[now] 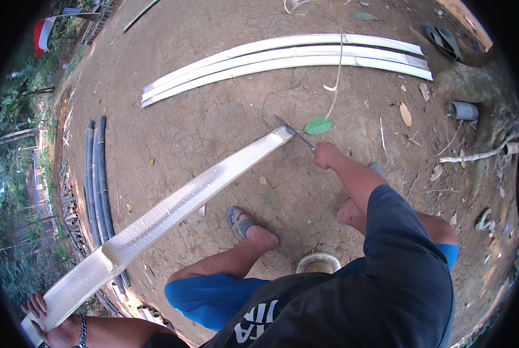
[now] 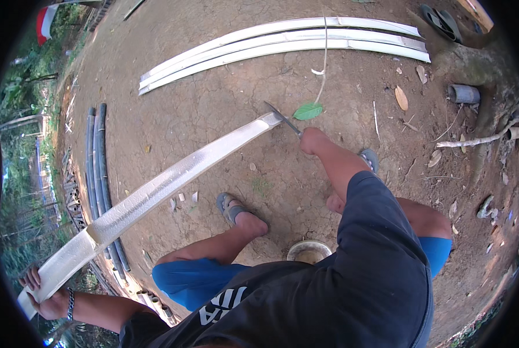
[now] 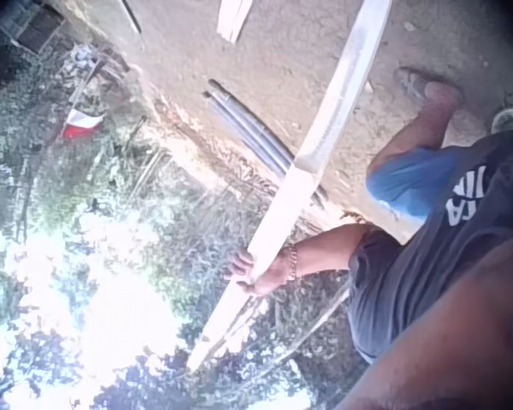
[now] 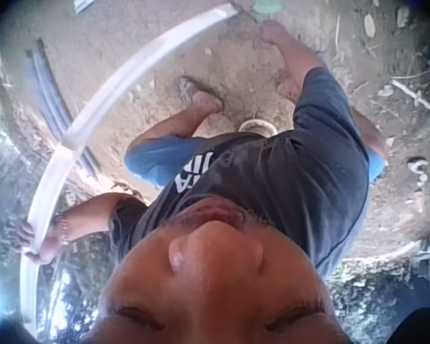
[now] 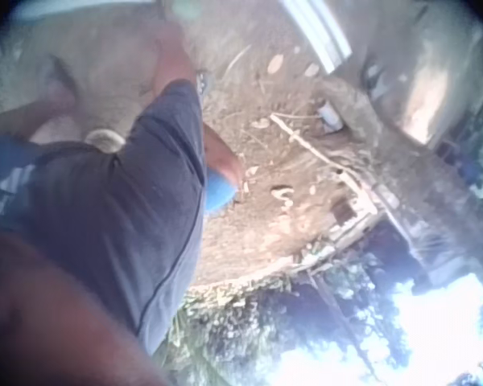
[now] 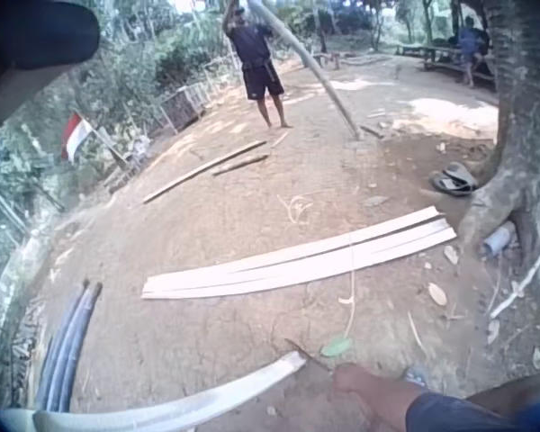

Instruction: The person sits on the ground and uses a machete to split a long bamboo pole into thin strips. They repeatedly strike the bamboo to separate it, then flip the piece over to continue splitting the other side. The finished strips are placed on the ground nearby.

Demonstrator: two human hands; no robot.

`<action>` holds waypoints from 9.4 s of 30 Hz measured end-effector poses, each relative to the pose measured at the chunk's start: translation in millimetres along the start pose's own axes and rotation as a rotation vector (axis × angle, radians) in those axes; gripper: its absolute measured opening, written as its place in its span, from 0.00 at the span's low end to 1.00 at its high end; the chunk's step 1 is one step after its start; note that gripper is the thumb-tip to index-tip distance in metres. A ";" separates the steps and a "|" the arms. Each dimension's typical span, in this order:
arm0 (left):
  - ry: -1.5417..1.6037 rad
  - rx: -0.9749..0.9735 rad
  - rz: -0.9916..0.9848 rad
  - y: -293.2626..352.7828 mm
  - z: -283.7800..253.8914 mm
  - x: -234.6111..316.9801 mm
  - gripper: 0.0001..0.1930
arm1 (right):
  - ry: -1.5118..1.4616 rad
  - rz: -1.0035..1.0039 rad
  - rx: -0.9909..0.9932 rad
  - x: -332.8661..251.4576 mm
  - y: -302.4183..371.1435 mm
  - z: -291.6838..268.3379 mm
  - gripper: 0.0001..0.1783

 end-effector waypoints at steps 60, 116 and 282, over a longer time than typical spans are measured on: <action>0.512 -0.304 0.163 54.2 -21.0 -3.3 0.23 | -0.179 -0.025 0.053 -16.4 19.6 -16.0 0.11; 0.682 -0.486 0.234 66.8 -8.6 -7.7 0.24 | -0.373 -0.322 0.107 -69.9 96.5 -37.2 0.11; 0.232 0.012 0.153 140.6 -18.7 -22.4 0.14 | -0.174 -0.477 -0.104 -215.5 207.5 -90.9 0.12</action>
Point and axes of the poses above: each hand's wrist, its own y-axis away from the middle knuckle, its own z-axis out of the palm, x = y × z, the point moved 2 cm from there along -y, towards the middle knuckle, and after that the axes turned 2 degrees about x, right-handed, at the moved point
